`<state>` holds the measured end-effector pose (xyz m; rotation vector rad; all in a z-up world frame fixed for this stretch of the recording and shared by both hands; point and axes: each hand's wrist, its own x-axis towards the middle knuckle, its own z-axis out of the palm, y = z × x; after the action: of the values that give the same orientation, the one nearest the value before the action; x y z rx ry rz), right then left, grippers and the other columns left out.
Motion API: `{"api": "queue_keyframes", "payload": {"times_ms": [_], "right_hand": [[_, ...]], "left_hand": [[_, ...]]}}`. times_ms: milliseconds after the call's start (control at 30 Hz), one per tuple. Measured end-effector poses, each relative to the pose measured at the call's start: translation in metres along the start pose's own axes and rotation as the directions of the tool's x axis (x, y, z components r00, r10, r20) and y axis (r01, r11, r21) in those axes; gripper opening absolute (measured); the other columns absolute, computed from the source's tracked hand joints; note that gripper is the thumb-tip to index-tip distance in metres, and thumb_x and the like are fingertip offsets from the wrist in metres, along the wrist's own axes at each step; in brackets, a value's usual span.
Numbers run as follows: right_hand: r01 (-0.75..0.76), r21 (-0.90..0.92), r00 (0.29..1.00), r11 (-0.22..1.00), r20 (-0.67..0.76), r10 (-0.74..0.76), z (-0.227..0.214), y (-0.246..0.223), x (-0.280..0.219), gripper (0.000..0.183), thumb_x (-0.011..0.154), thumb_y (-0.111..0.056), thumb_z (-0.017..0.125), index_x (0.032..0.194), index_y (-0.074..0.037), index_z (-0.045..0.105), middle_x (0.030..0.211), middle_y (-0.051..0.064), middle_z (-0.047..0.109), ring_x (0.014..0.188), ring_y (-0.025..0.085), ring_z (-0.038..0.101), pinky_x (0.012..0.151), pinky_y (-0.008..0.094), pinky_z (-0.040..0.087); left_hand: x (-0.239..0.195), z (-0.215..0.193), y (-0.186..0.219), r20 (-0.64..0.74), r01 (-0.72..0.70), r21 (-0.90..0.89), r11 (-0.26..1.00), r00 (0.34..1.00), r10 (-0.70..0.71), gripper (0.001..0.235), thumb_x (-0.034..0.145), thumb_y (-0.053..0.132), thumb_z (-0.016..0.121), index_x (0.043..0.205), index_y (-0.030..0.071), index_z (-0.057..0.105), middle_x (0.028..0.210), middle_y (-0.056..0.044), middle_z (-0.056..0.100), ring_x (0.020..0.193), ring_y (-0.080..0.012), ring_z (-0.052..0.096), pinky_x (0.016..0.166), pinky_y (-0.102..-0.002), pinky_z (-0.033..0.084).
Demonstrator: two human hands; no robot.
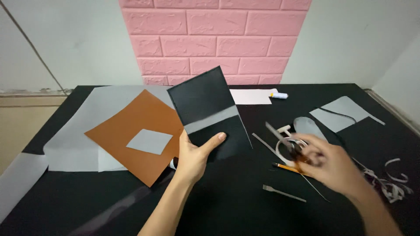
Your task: Trimming the edges of a black leather piece with scissors to achieve a clean finish.
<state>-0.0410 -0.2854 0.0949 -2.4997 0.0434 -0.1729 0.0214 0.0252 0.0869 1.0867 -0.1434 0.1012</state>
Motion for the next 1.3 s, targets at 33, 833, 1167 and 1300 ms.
{"api": "queue_keyframes", "payload": {"times_ms": [33,833,1167,1300], "right_hand": [[0.005,0.002,1.000,1.000,0.005,-0.005,0.016,-0.005,0.009,0.071,0.076,-0.006,0.084,0.142,-0.027,0.067,0.066,0.000,0.073,0.054,0.013,0.057,0.061,0.027,0.045],[-0.242,0.895,0.950,0.375,0.298,-0.097,0.125,-0.039,0.026,0.063,0.088,-0.044,0.061,0.135,-0.002,0.062,0.082,0.012,0.065,0.068,0.027,0.071,0.107,0.066,0.051],[-0.140,0.901,0.951,0.412,0.006,0.309,0.092,-0.055,0.032,0.039,0.080,0.014,0.076,0.103,-0.011,0.055,0.090,0.013,0.058,0.089,0.024,0.060,0.088,0.037,0.050],[-0.112,0.904,0.947,0.412,-0.029,0.321,0.094,-0.050,0.034,0.041,0.076,0.014,0.079,0.101,-0.010,0.058,0.087,0.011,0.058,0.084,0.022,0.062,0.086,0.034,0.053]], "left_hand": [[0.001,-0.001,0.003,-0.006,-0.002,0.003,1.000,1.000,0.002,0.057,0.071,0.014,0.084,0.123,0.005,0.064,0.117,-0.013,0.074,0.113,-0.0262,0.072,0.096,-0.041,0.062],[0.026,-0.024,0.004,-0.165,-0.102,0.188,0.977,0.977,0.133,0.064,0.068,0.020,0.087,0.125,0.007,0.062,0.119,-0.011,0.075,0.113,-0.0235,0.072,0.096,-0.038,0.061],[0.000,0.005,-0.039,0.137,0.001,0.396,0.918,0.989,-0.060,0.054,0.067,0.023,0.090,0.115,0.010,0.069,0.111,-0.004,0.078,0.104,-0.0154,0.073,0.093,-0.031,0.059],[-0.002,0.007,-0.037,0.168,-0.007,0.402,0.916,0.983,-0.067,0.052,0.068,0.024,0.090,0.114,0.010,0.070,0.113,-0.005,0.079,0.107,-0.0169,0.075,0.096,-0.032,0.059]]}}
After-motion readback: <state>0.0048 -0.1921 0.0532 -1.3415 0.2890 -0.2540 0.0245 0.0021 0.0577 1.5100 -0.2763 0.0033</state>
